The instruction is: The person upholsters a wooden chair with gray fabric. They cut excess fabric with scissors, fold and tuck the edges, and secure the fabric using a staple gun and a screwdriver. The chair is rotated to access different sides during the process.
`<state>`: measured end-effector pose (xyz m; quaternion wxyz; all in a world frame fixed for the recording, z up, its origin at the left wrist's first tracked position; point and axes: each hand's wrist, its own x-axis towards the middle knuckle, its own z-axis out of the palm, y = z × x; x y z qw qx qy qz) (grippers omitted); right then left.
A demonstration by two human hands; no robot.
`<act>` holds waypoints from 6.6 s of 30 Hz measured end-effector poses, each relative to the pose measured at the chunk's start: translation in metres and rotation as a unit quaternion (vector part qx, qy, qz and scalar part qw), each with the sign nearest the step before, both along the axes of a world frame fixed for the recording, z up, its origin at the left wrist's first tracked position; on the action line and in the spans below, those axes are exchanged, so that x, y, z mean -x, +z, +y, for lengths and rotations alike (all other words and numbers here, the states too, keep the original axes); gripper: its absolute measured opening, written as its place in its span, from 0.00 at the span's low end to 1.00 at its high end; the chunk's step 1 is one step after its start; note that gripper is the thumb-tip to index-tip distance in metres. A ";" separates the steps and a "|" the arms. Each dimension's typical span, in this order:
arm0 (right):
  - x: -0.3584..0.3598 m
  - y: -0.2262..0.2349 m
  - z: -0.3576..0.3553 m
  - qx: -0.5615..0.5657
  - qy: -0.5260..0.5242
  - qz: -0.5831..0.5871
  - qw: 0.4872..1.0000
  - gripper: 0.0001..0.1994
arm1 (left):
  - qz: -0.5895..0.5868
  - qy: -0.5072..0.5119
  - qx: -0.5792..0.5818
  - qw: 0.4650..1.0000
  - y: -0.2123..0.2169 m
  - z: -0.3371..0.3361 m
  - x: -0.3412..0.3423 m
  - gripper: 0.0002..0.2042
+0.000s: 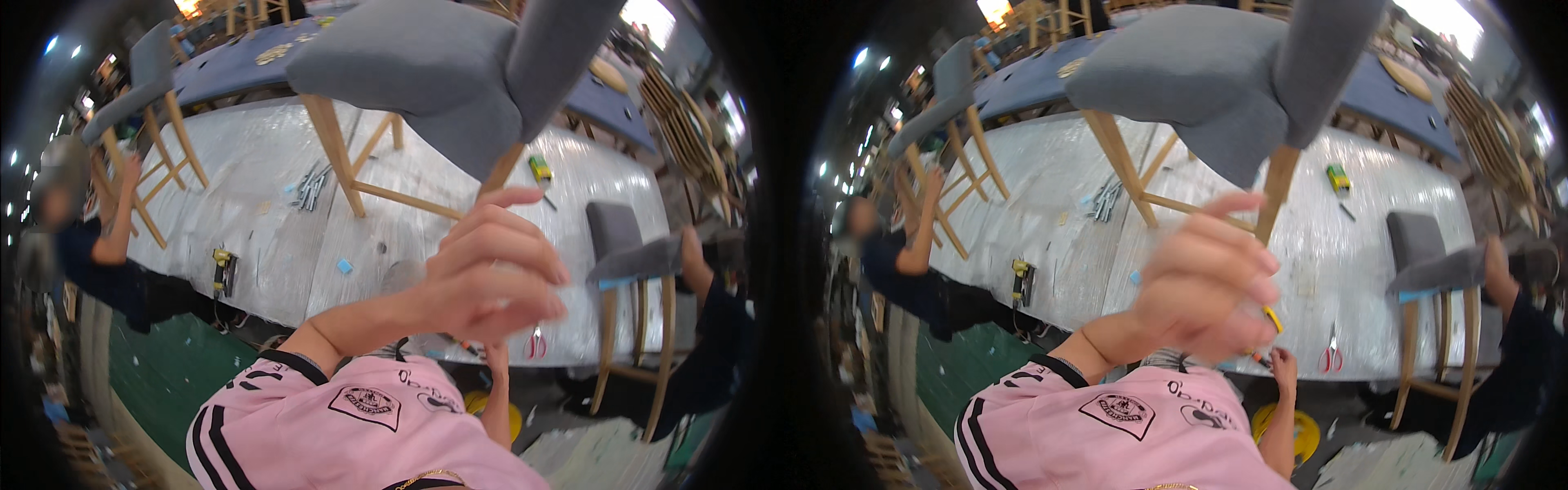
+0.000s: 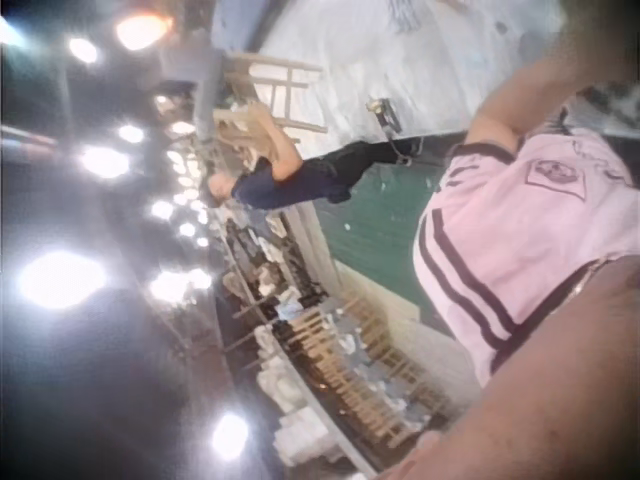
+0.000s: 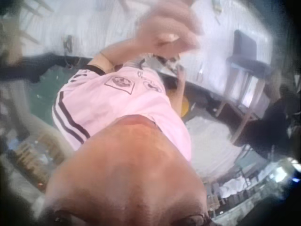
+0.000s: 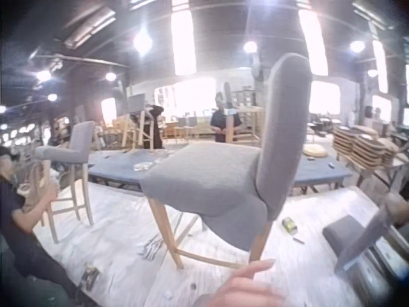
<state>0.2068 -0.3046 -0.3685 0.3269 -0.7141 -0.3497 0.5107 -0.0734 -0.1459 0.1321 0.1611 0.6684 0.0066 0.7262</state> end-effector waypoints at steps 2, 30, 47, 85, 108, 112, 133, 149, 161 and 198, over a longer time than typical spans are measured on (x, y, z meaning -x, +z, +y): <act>0.041 0.141 0.106 -0.226 0.070 -0.053 0.970 0.18 | 0.046 0.030 0.145 0.988 -0.050 0.011 -0.001 0.07; 0.128 0.399 0.287 -0.487 0.025 0.072 0.870 0.23 | -0.233 -0.402 0.596 0.654 -0.088 0.122 -0.027 0.29; 0.165 0.405 0.280 -0.451 -0.070 0.217 0.863 0.18 | -0.142 -0.256 0.635 0.715 -0.097 0.132 -0.027 0.27; 0.164 0.406 0.265 -0.462 -0.013 0.040 0.886 0.23 | -0.112 -0.360 0.609 0.698 -0.095 0.130 -0.011 0.22; 0.161 0.415 0.265 -0.276 0.017 0.282 0.919 0.17 | 0.008 -0.246 0.648 0.720 -0.081 0.134 0.010 0.23; 0.162 0.421 0.258 -0.431 0.020 -0.030 0.902 0.23 | -0.065 -0.247 0.599 0.758 -0.102 0.139 0.000 0.25; 0.162 0.406 0.248 -0.453 0.061 -0.096 0.884 0.27 | -0.307 -0.391 0.558 0.664 -0.097 0.112 0.008 0.23; 0.181 0.440 0.247 -0.459 0.044 -0.097 0.882 0.27 | 0.491 0.458 0.081 0.736 0.021 0.188 -0.004 0.35; 0.191 0.429 0.249 -0.461 0.039 -0.003 0.886 0.23 | 0.529 0.494 0.113 0.680 0.022 0.181 -0.031 0.34; 0.131 0.381 0.287 -0.443 0.125 0.063 0.886 0.25 | 0.512 0.413 -0.053 0.751 0.015 0.223 0.019 0.60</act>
